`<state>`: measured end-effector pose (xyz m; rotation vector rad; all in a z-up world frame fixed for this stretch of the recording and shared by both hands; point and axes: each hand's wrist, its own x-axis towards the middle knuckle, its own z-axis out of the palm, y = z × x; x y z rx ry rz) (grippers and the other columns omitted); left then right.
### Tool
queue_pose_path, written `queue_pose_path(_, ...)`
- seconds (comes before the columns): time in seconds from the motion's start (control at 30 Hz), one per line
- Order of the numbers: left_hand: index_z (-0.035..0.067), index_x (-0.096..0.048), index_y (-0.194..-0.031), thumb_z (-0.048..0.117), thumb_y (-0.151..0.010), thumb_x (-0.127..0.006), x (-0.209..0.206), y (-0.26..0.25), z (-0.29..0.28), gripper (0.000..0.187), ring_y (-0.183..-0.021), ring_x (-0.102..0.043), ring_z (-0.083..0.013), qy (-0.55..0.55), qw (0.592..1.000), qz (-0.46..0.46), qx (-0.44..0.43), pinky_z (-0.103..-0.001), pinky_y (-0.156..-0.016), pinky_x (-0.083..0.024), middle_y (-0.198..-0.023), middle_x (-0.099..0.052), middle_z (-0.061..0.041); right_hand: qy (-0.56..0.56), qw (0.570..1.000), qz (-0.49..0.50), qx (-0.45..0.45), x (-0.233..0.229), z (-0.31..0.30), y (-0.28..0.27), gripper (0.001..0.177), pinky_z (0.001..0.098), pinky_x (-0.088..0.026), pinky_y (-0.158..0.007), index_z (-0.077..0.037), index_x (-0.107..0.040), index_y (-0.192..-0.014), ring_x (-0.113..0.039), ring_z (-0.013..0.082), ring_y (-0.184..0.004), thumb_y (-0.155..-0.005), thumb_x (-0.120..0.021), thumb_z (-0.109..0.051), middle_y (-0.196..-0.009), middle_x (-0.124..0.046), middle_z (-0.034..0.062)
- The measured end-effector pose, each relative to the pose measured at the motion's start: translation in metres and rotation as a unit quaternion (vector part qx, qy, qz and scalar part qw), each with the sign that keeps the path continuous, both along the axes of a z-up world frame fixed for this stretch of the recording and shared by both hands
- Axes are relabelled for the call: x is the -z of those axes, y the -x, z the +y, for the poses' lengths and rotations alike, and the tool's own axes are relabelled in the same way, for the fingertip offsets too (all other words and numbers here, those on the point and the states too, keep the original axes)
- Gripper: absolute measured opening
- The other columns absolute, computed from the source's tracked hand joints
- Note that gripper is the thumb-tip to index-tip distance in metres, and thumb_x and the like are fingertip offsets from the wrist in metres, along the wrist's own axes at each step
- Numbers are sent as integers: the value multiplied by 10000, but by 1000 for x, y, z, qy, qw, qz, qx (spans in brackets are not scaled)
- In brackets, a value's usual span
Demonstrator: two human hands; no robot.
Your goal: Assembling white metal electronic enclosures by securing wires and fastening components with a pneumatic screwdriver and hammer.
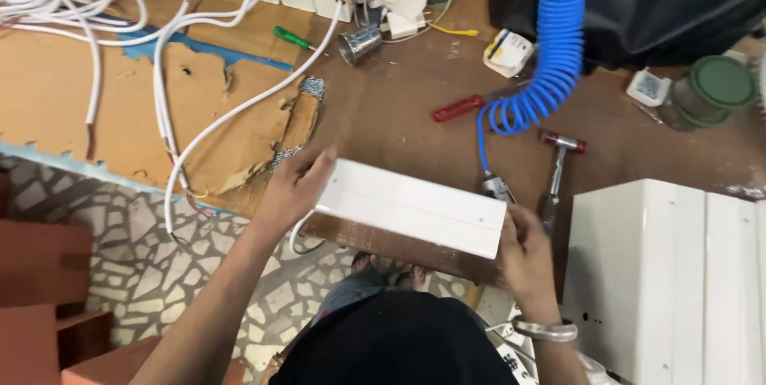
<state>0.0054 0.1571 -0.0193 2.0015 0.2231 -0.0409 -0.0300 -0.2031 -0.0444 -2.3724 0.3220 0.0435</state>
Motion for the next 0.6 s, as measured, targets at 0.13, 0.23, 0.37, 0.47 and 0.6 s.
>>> queue_pose_path(0.13, 20, -736, -1174, 407, -980, -601, 19, 32, 7, 454, -849, -645, -112, 71, 997, -11, -22, -289, -735, -537, -929, -738, -87, -361, 888, 249, 136, -18, 20, 2, 592, 381, -605, -729, -204, -489, -1432, -699, 221, -991, -970, -421, -567, -1178, -690, 75)
queue_pose_path(0.23, 38, -708, -1237, 416, -997, -567, 34, 55, 17, 470, -877, -608, -124, 143, 989, 2, -47, -296, -749, -521, -994, -702, -110, -356, 886, 275, 112, -6, 19, 20, 669, 363, -581, -765, -157, -558, -1417, -702, 199, -1049, -946, -400, -606, -1190, -727, 65)
queue_pose_path(0.37, 72, -697, -1284, 489, -997, -515, 35, 49, 31, 538, -978, -656, -169, 126, 987, 92, -44, -308, -853, -519, -1075, -737, -133, -661, 698, 270, 53, 29, 18, 43, 668, 487, -582, -618, -114, -581, -1442, -704, 364, -920, -1057, -491, -653, -1093, -739, 195)
queue_pose_path(0.47, 81, -678, -1322, 571, -934, -557, 31, 43, 41, 637, -1161, -679, -221, 54, 984, 172, 8, -334, -1002, -498, -1220, -744, -150, -555, 739, 300, 238, -6, 50, 42, 626, 450, -555, -885, -119, -540, -1395, -651, 262, -1101, -918, -505, -523, -1215, -676, 125)
queue_pose_path(0.6, 72, -591, -1409, 605, -828, -658, 30, 31, 49, 791, -1282, -637, -264, 83, 960, 238, 124, -360, -1078, -466, -1349, -690, -160, -501, 765, 350, 202, 9, 48, 45, 628, 423, -541, -904, -35, -564, -1399, -643, 280, -1133, -928, -584, -450, -1250, -678, 188)
